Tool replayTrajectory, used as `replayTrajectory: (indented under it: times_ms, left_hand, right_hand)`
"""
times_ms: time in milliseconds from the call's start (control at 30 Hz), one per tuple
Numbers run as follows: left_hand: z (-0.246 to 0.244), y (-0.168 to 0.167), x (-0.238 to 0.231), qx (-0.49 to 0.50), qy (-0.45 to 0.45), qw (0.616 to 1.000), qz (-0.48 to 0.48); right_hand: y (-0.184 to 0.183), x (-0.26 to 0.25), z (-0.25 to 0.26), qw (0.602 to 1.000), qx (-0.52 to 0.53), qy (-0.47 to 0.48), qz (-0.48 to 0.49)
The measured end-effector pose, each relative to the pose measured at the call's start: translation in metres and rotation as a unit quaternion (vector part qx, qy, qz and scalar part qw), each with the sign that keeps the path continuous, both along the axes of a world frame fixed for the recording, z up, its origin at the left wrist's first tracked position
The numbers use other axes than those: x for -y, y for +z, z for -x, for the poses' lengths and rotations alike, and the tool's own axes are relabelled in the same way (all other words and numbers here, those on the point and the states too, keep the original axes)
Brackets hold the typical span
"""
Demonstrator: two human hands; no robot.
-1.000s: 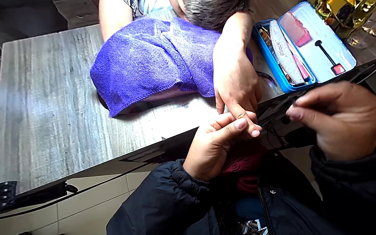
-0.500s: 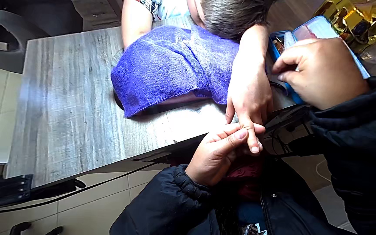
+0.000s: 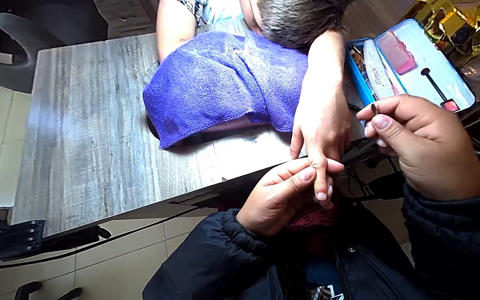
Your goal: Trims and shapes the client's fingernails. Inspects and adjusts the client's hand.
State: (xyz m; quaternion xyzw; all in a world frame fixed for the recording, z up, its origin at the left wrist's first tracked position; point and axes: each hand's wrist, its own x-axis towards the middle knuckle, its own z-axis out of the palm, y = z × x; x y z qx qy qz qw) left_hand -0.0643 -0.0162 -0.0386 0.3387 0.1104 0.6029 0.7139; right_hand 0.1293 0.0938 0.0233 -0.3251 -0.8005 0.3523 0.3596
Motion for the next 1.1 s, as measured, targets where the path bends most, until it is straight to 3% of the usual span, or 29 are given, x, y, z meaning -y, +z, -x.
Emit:
replayTrajectory:
  times_ms: [100,200,367,533,567,633,733,800,900,1100]
  left_hand:
    - [0.0,0.002,0.001,-0.059,0.031,0.998,-0.013]
    - [0.004,0.009,0.005,-0.223,0.09,0.97,-0.04]
    - [0.026,0.031,0.009,-0.528,0.194,0.813,-0.15]
    - [0.056,0.051,0.005,-0.568,0.336,0.744,-0.109]
    - [0.056,0.052,0.001,-0.558,0.338,0.753,-0.085]
    - [0.052,0.053,-0.007,-0.506,0.281,0.815,-0.04]
    - [0.039,0.051,-0.018,-0.333,0.154,0.93,0.034]
    - [0.036,0.045,-0.027,-0.222,0.08,0.969,0.073]
    - [0.029,0.042,-0.033,-0.135,0.042,0.984,0.111]
    - [0.012,0.045,-0.034,-0.102,0.08,0.981,0.143]
  right_hand:
    - [-0.012,0.002,0.013,0.993,-0.074,0.029,0.084]
    - [-0.015,0.007,0.026,0.957,-0.168,0.076,0.222]
    - [-0.021,0.006,0.03,0.898,-0.235,0.094,0.36]
    - [-0.033,-0.002,0.025,0.836,-0.293,0.17,0.432]
    - [-0.035,-0.003,0.024,0.822,-0.304,0.184,0.444]
    - [-0.04,-0.005,0.022,0.796,-0.321,0.219,0.464]
    - [-0.048,-0.005,0.02,0.759,-0.35,0.25,0.49]
    - [-0.049,-0.005,0.017,0.752,-0.356,0.249,0.495]
    - [-0.051,-0.007,0.013,0.756,-0.351,0.238,0.499]
    - [-0.048,-0.003,0.009,0.805,-0.318,0.164,0.473]
